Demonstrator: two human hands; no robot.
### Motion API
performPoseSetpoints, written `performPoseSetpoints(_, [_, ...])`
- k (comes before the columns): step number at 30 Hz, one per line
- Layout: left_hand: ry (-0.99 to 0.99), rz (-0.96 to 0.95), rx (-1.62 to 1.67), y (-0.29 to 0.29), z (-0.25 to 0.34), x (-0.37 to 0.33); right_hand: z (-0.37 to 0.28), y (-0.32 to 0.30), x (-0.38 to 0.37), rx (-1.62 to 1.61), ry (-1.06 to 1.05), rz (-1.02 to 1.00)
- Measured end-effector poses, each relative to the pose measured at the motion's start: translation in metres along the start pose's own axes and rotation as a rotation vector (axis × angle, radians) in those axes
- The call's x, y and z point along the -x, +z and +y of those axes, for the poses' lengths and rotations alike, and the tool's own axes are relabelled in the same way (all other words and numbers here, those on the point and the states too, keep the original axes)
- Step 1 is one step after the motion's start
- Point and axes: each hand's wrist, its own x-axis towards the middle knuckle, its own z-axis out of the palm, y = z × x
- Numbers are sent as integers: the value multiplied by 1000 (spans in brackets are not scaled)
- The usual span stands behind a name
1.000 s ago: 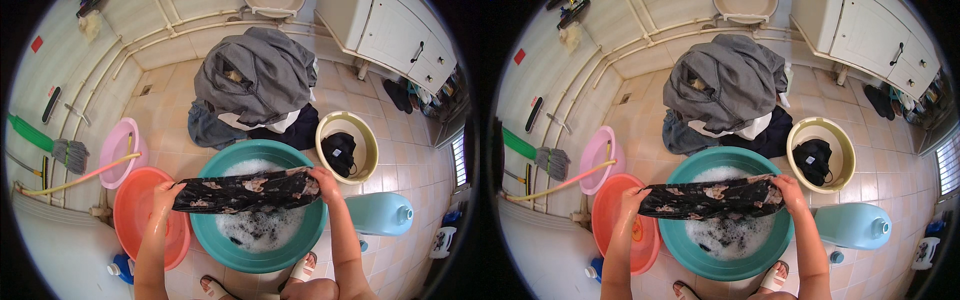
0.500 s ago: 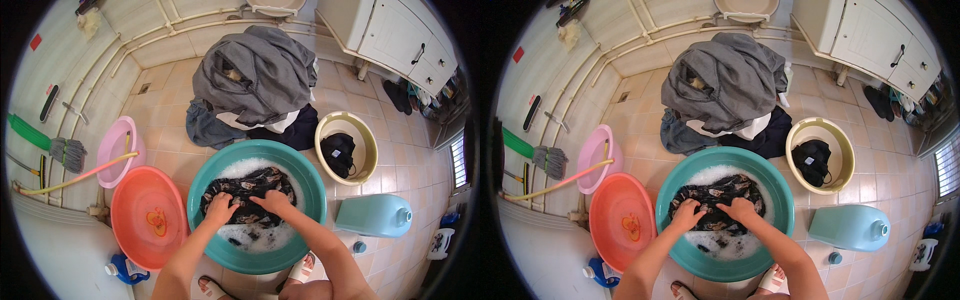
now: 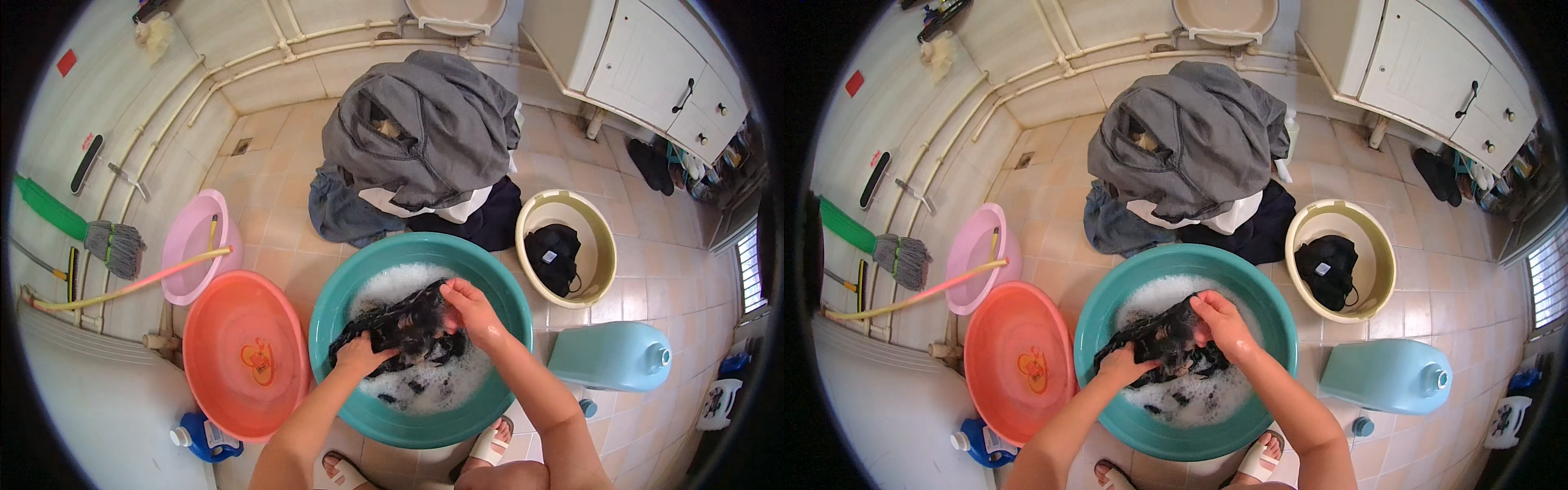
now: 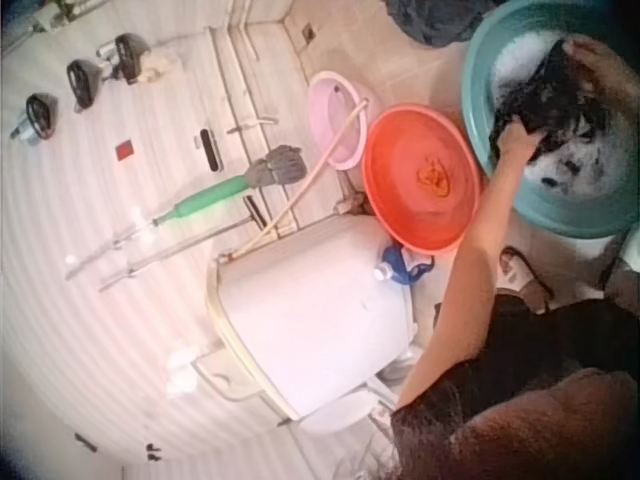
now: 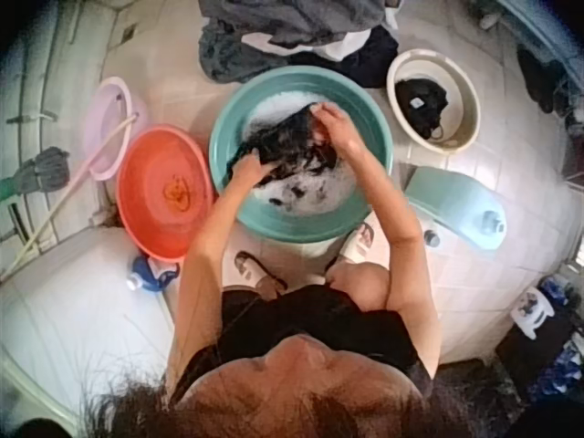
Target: The person pours liquid detergent into a teal basin filled with water and dark clothes. They submerge the clothes and scrub them by hand, agitating the fabric to create suds. The person lifts and wrings out individual items, including a black garment and a patterned piece, before placing them into a separate beige basin.
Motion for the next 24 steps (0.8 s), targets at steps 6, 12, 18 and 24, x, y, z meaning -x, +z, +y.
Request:
performPoseSetpoints(6, [-67,415,460,-15,10,-8,-42,40,17,243,-171,-4])
performPoseSetpoints(12, [-25,740,1069,-27,-26,-44,-60,49,25,148,-119,140])
performPoseSetpoints(18, [50,656,970,-65,-64,-25,-76,16,21,605,-83,202])
performPoseSetpoints(24, [277,623,693,-113,-58,14,-57,-3,16,651,-125,-81])
